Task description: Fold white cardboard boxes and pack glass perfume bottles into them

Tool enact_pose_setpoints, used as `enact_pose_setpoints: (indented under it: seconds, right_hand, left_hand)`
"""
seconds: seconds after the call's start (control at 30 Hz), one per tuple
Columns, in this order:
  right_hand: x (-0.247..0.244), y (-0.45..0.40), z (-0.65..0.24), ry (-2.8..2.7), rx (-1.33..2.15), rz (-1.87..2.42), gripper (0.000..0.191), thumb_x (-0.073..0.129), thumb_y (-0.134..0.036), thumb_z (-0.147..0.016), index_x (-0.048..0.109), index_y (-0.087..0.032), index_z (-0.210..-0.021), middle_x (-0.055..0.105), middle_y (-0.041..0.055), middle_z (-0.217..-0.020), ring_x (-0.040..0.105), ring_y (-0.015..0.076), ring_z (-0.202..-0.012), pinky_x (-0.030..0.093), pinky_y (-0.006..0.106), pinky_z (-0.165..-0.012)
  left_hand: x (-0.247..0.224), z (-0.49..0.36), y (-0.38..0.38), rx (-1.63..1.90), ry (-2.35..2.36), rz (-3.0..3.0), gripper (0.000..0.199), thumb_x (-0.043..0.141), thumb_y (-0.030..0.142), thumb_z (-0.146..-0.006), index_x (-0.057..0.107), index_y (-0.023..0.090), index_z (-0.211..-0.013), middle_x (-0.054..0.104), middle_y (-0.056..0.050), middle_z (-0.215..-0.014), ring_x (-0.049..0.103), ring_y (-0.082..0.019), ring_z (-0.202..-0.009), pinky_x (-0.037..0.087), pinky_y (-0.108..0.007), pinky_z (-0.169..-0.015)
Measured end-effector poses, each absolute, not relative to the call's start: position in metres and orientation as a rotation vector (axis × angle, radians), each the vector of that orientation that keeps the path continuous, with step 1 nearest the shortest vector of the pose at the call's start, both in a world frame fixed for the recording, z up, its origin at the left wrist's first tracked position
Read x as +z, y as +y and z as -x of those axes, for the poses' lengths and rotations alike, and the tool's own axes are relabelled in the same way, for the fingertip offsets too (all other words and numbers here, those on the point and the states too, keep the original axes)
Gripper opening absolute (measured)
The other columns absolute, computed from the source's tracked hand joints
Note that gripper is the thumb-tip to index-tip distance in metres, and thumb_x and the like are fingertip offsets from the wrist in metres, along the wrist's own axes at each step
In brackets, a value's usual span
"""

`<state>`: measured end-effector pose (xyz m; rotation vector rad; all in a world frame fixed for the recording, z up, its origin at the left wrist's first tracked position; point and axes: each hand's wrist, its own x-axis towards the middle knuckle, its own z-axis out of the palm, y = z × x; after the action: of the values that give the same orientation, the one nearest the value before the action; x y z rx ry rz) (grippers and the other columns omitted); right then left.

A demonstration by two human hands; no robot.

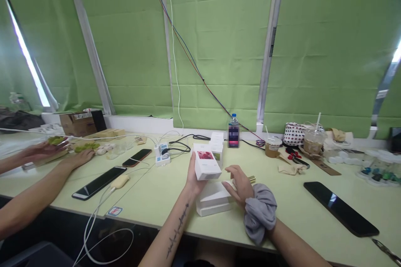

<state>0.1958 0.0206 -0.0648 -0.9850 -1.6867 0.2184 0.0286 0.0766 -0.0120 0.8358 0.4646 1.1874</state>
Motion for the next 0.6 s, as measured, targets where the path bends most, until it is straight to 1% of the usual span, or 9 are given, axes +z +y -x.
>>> enact_pose_setpoints:
  seconds: [0.07, 0.13, 0.17, 0.2, 0.27, 0.33, 0.43, 0.5, 0.6]
  right_hand:
    - [-0.063, 0.02, -0.19, -1.637, 0.342, 0.975, 0.032, 0.053, -0.043, -0.085, 0.052, -0.023, -0.11, 0.059, 0.0056, -0.093, 0.057, 0.0181, -0.065, 0.048, 0.036, -0.066]
    - [-0.061, 0.02, -0.184, -1.57, 0.519, 0.949, 0.031, 0.042, -0.045, -0.09, 0.041, -0.026, -0.115, 0.058, 0.0, -0.082, 0.056, 0.0143, -0.049, 0.046, 0.029, -0.047]
    - [-0.059, 0.019, -0.182, -1.526, 0.619, 0.924, 0.03, 0.037, -0.045, -0.092, 0.036, -0.027, -0.116, 0.058, -0.0014, -0.08, 0.056, 0.0138, -0.046, 0.043, 0.026, -0.042]
    - [-0.057, 0.018, -0.18, -1.461, 0.747, 0.879, 0.029, 0.036, -0.046, -0.093, 0.032, -0.028, -0.116, 0.059, -0.0017, -0.081, 0.058, 0.0139, -0.046, 0.043, 0.025, -0.04]
    - [-0.053, 0.016, -0.179, -1.31, 1.01, 0.751, 0.031, 0.043, -0.046, -0.09, 0.033, -0.029, -0.114, 0.061, -0.0013, -0.083, 0.061, 0.0147, -0.053, 0.044, 0.025, -0.045]
    - [-0.049, 0.013, -0.18, -1.173, 1.217, 0.629, 0.035, 0.052, -0.044, -0.086, 0.036, -0.029, -0.114, 0.063, -0.0003, -0.083, 0.061, 0.0156, -0.06, 0.044, 0.026, -0.051]
    - [-0.048, 0.012, -0.183, -1.113, 1.31, 0.57, 0.036, 0.053, -0.042, -0.085, 0.04, -0.027, -0.115, 0.064, 0.0021, -0.086, 0.06, 0.0167, -0.066, 0.044, 0.028, -0.055]
    - [-0.048, 0.012, -0.185, -1.092, 1.344, 0.555, 0.036, 0.053, -0.039, -0.084, 0.041, -0.026, -0.116, 0.065, 0.0033, -0.09, 0.06, 0.0167, -0.068, 0.044, 0.028, -0.058]
    - [-0.046, 0.009, -0.185, -1.091, 1.384, 0.546, 0.039, 0.054, -0.035, -0.081, 0.043, -0.026, -0.118, 0.066, 0.005, -0.098, 0.062, 0.0181, -0.075, 0.047, 0.03, -0.064]
  left_hand:
    - [-0.014, -0.037, 0.067, 1.192, 0.442, -0.786, 0.058, 0.057, 0.067, -0.075, 0.065, 0.015, -0.098, 0.073, -0.009, -0.083, 0.069, -0.023, -0.069, 0.054, -0.033, -0.062]
    - [-0.02, -0.045, 0.058, 1.268, 0.404, -0.755, 0.058, 0.061, 0.066, -0.073, 0.065, 0.015, -0.099, 0.073, -0.009, -0.082, 0.069, -0.024, -0.07, 0.054, -0.033, -0.062]
    - [-0.023, -0.049, 0.054, 1.331, 0.385, -0.748, 0.057, 0.064, 0.065, -0.07, 0.064, 0.015, -0.098, 0.073, -0.008, -0.081, 0.069, -0.024, -0.071, 0.054, -0.032, -0.062]
    - [-0.025, -0.052, 0.05, 1.395, 0.37, -0.745, 0.056, 0.067, 0.064, -0.068, 0.064, 0.016, -0.096, 0.072, -0.007, -0.079, 0.069, -0.025, -0.071, 0.054, -0.032, -0.061]
    - [-0.029, -0.058, 0.045, 1.47, 0.359, -0.741, 0.057, 0.07, 0.066, -0.062, 0.065, 0.017, -0.092, 0.071, -0.006, -0.073, 0.069, -0.026, -0.07, 0.053, -0.03, -0.056]
    - [-0.031, -0.061, 0.041, 1.452, 0.354, -0.728, 0.061, 0.069, 0.07, -0.059, 0.065, 0.018, -0.09, 0.07, -0.006, -0.071, 0.069, -0.026, -0.068, 0.051, -0.028, -0.048]
    - [-0.034, -0.065, 0.039, 1.378, 0.364, -0.715, 0.067, 0.062, 0.077, -0.059, 0.065, 0.017, -0.09, 0.07, -0.006, -0.07, 0.068, -0.025, -0.063, 0.045, -0.025, -0.04]
    - [-0.037, -0.067, 0.038, 1.401, 0.391, -0.708, 0.068, 0.063, 0.077, -0.059, 0.065, 0.017, -0.092, 0.07, -0.006, -0.071, 0.067, -0.024, -0.061, 0.045, -0.024, -0.04]
    - [-0.043, -0.07, 0.037, 1.514, 0.424, -0.715, 0.066, 0.069, 0.07, -0.058, 0.064, 0.017, -0.097, 0.071, -0.006, -0.078, 0.068, -0.022, -0.063, 0.049, -0.026, -0.047]
